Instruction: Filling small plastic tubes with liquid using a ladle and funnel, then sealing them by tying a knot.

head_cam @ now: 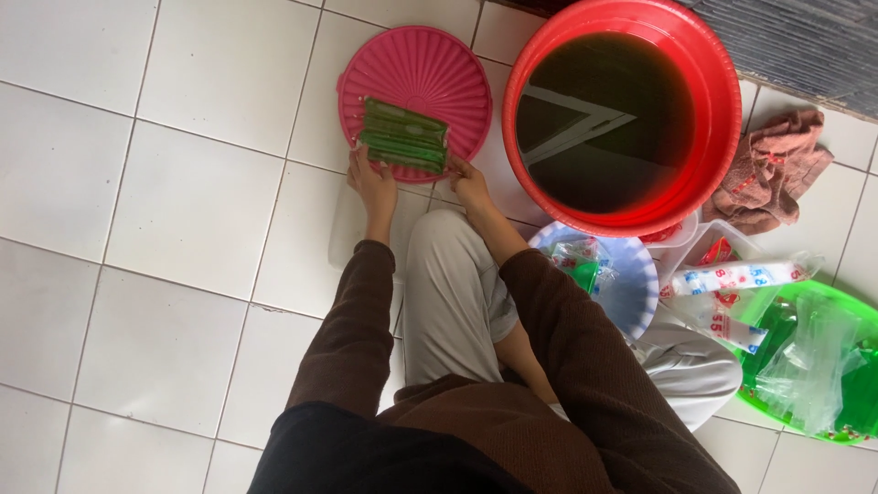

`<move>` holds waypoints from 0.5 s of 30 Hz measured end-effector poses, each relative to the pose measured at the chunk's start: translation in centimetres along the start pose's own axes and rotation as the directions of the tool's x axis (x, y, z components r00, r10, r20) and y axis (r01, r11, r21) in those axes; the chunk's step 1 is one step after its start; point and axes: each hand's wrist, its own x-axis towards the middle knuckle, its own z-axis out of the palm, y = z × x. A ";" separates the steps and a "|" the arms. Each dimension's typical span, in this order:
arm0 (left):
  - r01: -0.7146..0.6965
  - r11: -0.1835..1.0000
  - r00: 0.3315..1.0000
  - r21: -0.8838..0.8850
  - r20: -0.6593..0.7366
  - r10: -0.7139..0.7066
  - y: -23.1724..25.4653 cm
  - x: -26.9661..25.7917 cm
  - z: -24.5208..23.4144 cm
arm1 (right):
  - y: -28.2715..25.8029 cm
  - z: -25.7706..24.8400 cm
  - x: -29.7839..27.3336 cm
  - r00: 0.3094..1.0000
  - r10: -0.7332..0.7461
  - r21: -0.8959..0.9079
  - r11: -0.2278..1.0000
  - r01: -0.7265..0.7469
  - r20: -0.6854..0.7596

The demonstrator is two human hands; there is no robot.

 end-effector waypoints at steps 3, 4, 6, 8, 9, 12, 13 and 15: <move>0.034 0.998 0.999 -0.061 0.029 -0.032 1.6 -1.5 -0.7 | 0.1 -0.6 -1.3 0.999 0.009 -0.007 1.000 -0.010 -0.034; 0.024 0.998 0.999 -0.065 0.030 -0.022 2.0 -2.2 -0.9 | 0.4 -1.0 -1.5 0.999 0.000 -0.005 1.000 -0.001 -0.039; 0.075 0.991 0.994 -0.115 0.089 -0.065 2.8 -3.9 -1.4 | 0.9 -2.0 -2.1 1.000 0.007 -0.037 0.999 -0.008 -0.016; 0.055 0.988 0.995 -0.144 0.088 -0.043 4.4 -5.7 -1.9 | -0.5 -2.5 -4.8 0.999 -0.016 -0.017 1.000 0.015 -0.029; 0.047 0.985 0.996 -0.169 0.086 -0.032 5.1 -6.8 -2.2 | -1.0 -2.8 -6.4 0.999 -0.027 0.002 1.000 0.027 -0.037; -0.217 0.959 0.976 -0.184 -0.030 0.215 6.0 -9.7 -1.1 | -0.7 -4.6 -9.6 0.998 -0.044 -0.011 0.999 0.043 -0.048; -0.225 0.956 0.974 -0.187 -0.022 0.225 7.2 -11.4 -1.6 | -0.5 -5.0 -10.8 0.997 -0.049 -0.007 0.999 0.049 -0.059; -0.338 0.912 0.941 -0.233 -0.061 0.333 10.1 -14.9 -1.9 | 0.0 -6.5 -13.1 0.992 -0.072 0.015 0.997 0.074 -0.105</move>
